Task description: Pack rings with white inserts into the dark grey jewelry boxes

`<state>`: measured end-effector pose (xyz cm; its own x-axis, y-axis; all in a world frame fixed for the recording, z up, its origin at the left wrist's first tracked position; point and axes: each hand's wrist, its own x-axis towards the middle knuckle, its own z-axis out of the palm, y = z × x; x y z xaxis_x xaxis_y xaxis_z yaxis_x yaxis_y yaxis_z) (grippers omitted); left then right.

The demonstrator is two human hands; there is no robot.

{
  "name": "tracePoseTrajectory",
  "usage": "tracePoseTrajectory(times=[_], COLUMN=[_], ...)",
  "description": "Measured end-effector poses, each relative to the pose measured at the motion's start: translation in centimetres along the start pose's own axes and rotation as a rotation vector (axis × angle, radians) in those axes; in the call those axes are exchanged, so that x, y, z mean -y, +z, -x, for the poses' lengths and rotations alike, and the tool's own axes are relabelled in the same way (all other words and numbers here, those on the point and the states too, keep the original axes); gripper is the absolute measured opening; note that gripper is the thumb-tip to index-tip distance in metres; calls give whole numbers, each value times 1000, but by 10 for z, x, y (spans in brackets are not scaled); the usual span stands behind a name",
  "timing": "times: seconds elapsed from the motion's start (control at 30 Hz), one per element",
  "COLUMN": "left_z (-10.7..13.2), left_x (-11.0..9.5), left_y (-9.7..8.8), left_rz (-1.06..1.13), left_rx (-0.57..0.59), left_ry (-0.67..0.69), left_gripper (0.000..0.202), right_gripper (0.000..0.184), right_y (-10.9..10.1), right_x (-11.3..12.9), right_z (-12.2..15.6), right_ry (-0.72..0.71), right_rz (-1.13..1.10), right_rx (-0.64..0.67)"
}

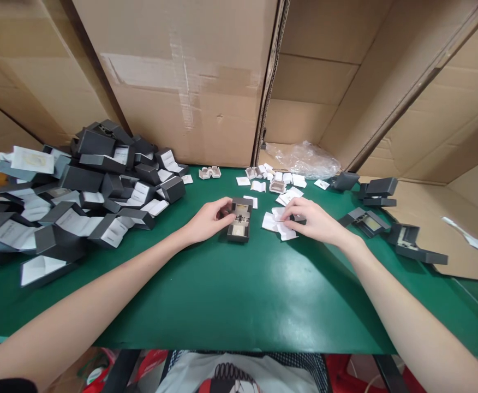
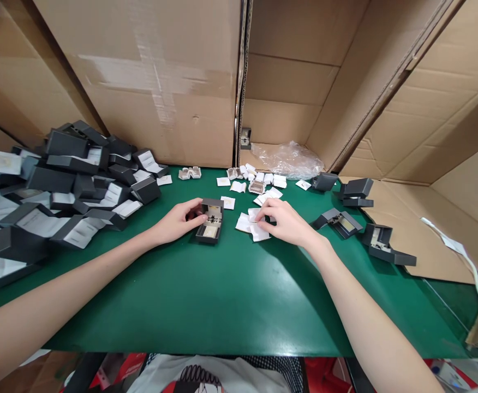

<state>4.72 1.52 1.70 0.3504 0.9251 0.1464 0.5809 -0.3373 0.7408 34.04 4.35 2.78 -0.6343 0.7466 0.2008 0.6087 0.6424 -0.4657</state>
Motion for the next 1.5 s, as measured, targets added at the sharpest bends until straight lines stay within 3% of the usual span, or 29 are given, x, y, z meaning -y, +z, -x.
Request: tracePoseTrajectory(times=[0.2,0.47,0.97,1.27,1.37,1.5], left_z=[2,5,6,6,6,6], left_x=[-4,-8,-12,-13,-15,-17], left_y=[6,11,11,11,10,10], left_rz=[73,120,60,54,48,49], left_rx=[-63,-7,11,15,18,15], left_ry=[-60,-50,-4,2,5,5], left_gripper=[20,19,19,21,19,18], right_gripper=[14,16,13,18,22,25], right_y=[-4,3,26,41,45,47], right_x=[16,17,14,19,17,18], right_z=[0,-2,-5,-9,-10,-10], right_ry=[95,32,-65,170,181,142], right_rz=[-277,-127,-143,-647,-700,-768], right_rx=[-168,-272,-343,-407,-483,-419])
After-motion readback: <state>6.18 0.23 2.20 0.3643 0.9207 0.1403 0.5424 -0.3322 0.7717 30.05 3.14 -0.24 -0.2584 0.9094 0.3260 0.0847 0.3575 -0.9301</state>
